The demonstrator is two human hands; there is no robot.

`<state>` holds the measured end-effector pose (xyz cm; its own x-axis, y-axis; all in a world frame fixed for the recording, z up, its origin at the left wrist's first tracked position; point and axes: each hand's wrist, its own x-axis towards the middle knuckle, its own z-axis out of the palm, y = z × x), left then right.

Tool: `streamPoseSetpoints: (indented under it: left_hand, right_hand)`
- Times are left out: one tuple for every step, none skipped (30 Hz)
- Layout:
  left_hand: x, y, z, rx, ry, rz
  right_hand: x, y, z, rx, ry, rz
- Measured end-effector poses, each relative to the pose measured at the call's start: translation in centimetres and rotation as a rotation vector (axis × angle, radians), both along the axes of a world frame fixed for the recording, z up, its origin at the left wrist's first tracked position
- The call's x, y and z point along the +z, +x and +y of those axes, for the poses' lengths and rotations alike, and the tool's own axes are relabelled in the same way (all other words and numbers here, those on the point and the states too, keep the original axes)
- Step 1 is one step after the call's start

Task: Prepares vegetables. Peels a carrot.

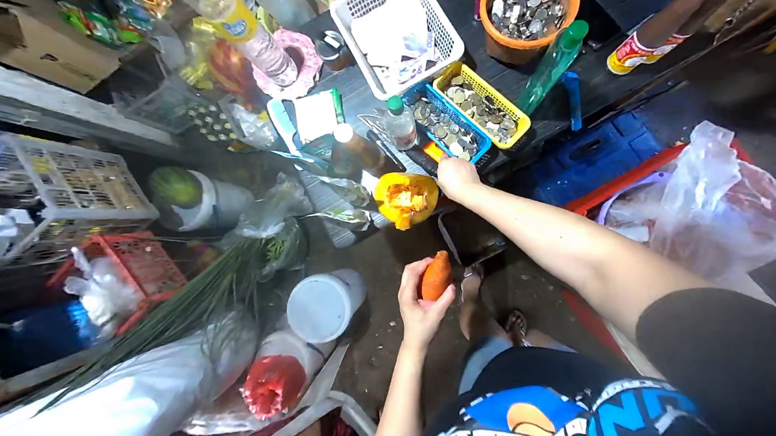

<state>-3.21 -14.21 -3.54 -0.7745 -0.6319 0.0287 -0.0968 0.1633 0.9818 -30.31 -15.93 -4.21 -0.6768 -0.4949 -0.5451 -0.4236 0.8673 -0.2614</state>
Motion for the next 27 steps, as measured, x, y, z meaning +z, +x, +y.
streamPoseSetpoints:
  left_hand:
    - [0.0,0.1,0.0,0.007,0.007,0.001]
    - [0.0,0.1,0.0,0.013,0.011,0.003]
    - [0.0,0.2,-0.1,0.019,0.013,0.007]
    - [0.0,0.2,-0.2,0.025,0.013,0.011]
    - [0.0,0.2,-0.3,0.030,0.012,0.015]
    - [0.0,0.2,-0.4,0.034,0.010,0.020]
    - [-0.1,0.2,-0.4,0.037,0.007,0.024]
    - [-0.1,0.2,-0.5,0.041,0.005,0.026]
    - [-0.1,0.1,-0.6,0.045,0.005,0.025]
    - [-0.1,0.1,-0.7,0.050,0.008,0.023]
    - [-0.1,0.1,-0.7,0.054,0.014,0.021]
    - [-0.2,0.1,-0.7,0.056,0.019,0.023]
    - [-0.2,0.0,-0.8,0.055,0.023,0.025]
    - [-0.3,0.0,-0.9,0.052,0.025,0.025]
    - [-0.4,-0.1,-0.9,0.049,0.027,0.025]
    - [-0.4,-0.1,-0.9,0.048,0.027,0.023]
    - [-0.5,-0.1,-0.8,0.047,0.025,0.024]
    - [-0.6,-0.1,-0.8,0.044,0.023,0.027]
    - [-0.6,0.0,-0.8,0.043,0.023,0.028]
    - [-0.7,0.0,-0.8,0.043,0.022,0.029]
    - [-0.8,0.0,-0.8,0.046,0.022,0.031]
    - [-0.9,0.0,-0.8,0.050,0.021,0.031]
    - [-0.9,0.0,-0.8,0.053,0.022,0.028]
    - [-0.9,0.1,-0.8,0.059,0.024,0.019]
    - [-0.9,0.2,-0.9,0.065,0.025,0.003]
    - [-0.8,0.3,-1.0,0.071,0.025,-0.017]
    - [-0.9,0.4,-1.1,0.079,0.023,-0.029]
  right_hand:
    - [0.3,-0.3,-0.5,-0.024,-0.011,-0.025]
    - [0.7,-0.5,-0.9,-0.033,-0.017,-0.047]
    - [1.0,-0.7,-1.2,-0.030,-0.018,-0.057]
    - [1.2,-0.8,-1.5,-0.022,-0.012,-0.057]
    - [1.4,-0.8,-1.7,-0.014,-0.009,-0.051]
    - [1.4,-0.9,-1.8,-0.012,-0.011,-0.048]
    - [1.5,-1.0,-1.8,-0.017,-0.016,-0.053]
    - [1.5,-1.1,-1.9,-0.024,-0.021,-0.061]
    - [1.3,-1.2,-1.9,-0.036,-0.030,-0.069]
    - [1.0,-1.2,-1.9,-0.049,-0.044,-0.075]
    - [0.7,-1.2,-1.9,-0.060,-0.053,-0.079]
    - [0.5,-1.1,-1.8,-0.070,-0.053,-0.084]
    - [0.4,-1.0,-1.7,-0.086,-0.053,-0.087]
    - [0.4,-0.9,-1.7,-0.107,-0.057,-0.090]
    - [0.4,-0.9,-1.7,-0.127,-0.061,-0.092]
    - [0.4,-0.9,-1.7,-0.140,-0.061,-0.092]
    - [0.4,-0.9,-1.8,-0.148,-0.059,-0.093]
    - [0.5,-0.8,-1.8,-0.153,-0.053,-0.096]
    - [0.6,-0.8,-1.8,-0.156,-0.049,-0.097]
    - [0.6,-0.7,-1.8,-0.156,-0.047,-0.098]
    - [0.6,-0.7,-1.8,-0.152,-0.046,-0.095]
    - [0.6,-0.6,-1.6,-0.143,-0.041,-0.087]
    - [0.5,-0.5,-1.5,-0.137,-0.040,-0.077]
    - [0.4,-0.3,-1.3,-0.132,-0.041,-0.068]
    - [0.5,-0.1,-1.0,-0.133,-0.043,-0.064]
    - [0.6,0.2,-0.6,-0.135,-0.046,-0.067]
    - [0.7,0.5,-0.2,-0.134,-0.035,-0.065]
